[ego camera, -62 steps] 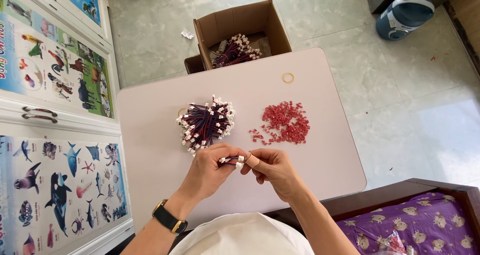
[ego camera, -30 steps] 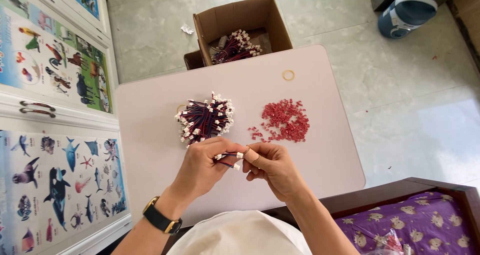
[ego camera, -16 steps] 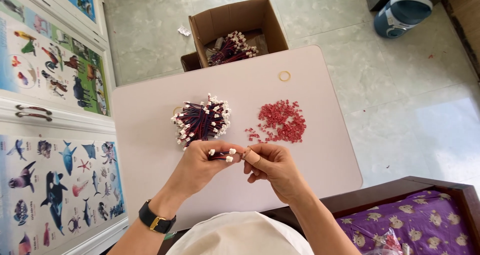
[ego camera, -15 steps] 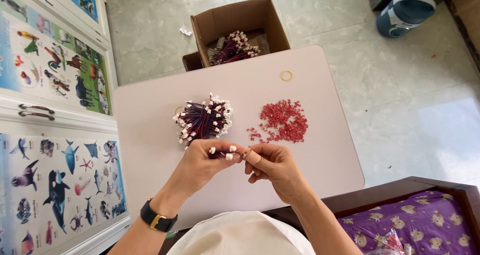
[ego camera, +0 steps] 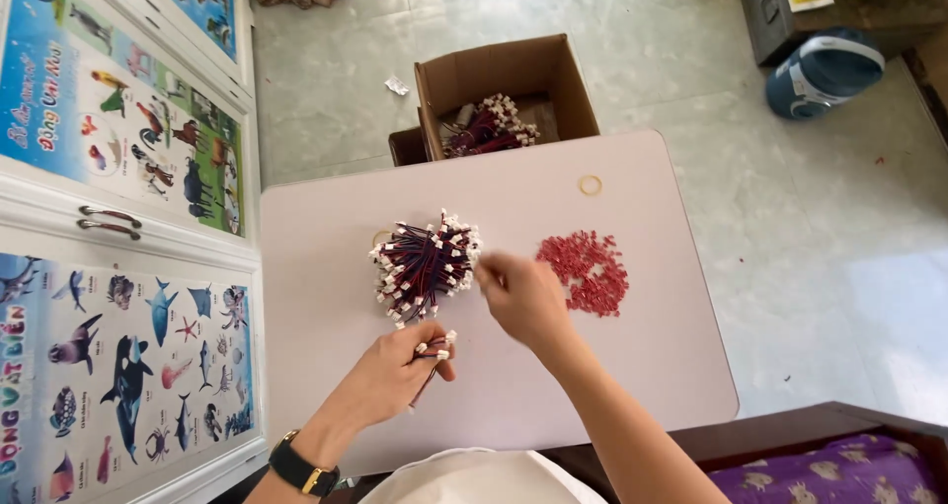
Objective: The person assembles and bundles wire cables by attaching connectors and securing them with rubber bands.
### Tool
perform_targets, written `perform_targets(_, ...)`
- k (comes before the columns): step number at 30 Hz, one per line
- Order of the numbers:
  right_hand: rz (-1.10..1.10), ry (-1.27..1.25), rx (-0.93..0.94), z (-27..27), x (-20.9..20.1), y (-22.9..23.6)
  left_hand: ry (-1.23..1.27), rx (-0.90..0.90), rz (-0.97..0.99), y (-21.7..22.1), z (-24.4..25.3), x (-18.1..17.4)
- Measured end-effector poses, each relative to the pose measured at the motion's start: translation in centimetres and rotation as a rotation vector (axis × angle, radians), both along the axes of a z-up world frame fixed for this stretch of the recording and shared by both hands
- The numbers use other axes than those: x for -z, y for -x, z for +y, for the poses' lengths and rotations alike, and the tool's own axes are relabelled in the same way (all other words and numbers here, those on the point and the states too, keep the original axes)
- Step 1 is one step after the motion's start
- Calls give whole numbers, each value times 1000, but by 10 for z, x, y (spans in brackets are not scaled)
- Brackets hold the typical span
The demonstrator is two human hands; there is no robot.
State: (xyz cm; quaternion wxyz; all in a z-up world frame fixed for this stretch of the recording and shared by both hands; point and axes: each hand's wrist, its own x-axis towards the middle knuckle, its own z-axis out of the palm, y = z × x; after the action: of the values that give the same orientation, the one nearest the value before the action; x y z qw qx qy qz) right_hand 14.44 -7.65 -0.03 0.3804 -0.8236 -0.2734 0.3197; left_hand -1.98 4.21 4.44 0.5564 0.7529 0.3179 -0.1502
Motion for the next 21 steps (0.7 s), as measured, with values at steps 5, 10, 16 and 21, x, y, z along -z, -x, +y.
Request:
perform_targets(5,-606,-215,-178,66,44,-16,148,23,-10,12,10,18)
perform_targets(10,-736,-255,-295,42,46,-12,57,-44,39,5,16,12)
perform_targets(16,-28,-235,14,-64,52,34,-208,-96,-115,-30,10,42)
perform_targets(21,500,-256,397,-103,81,59,-497,116,-212,-84,-20,97)
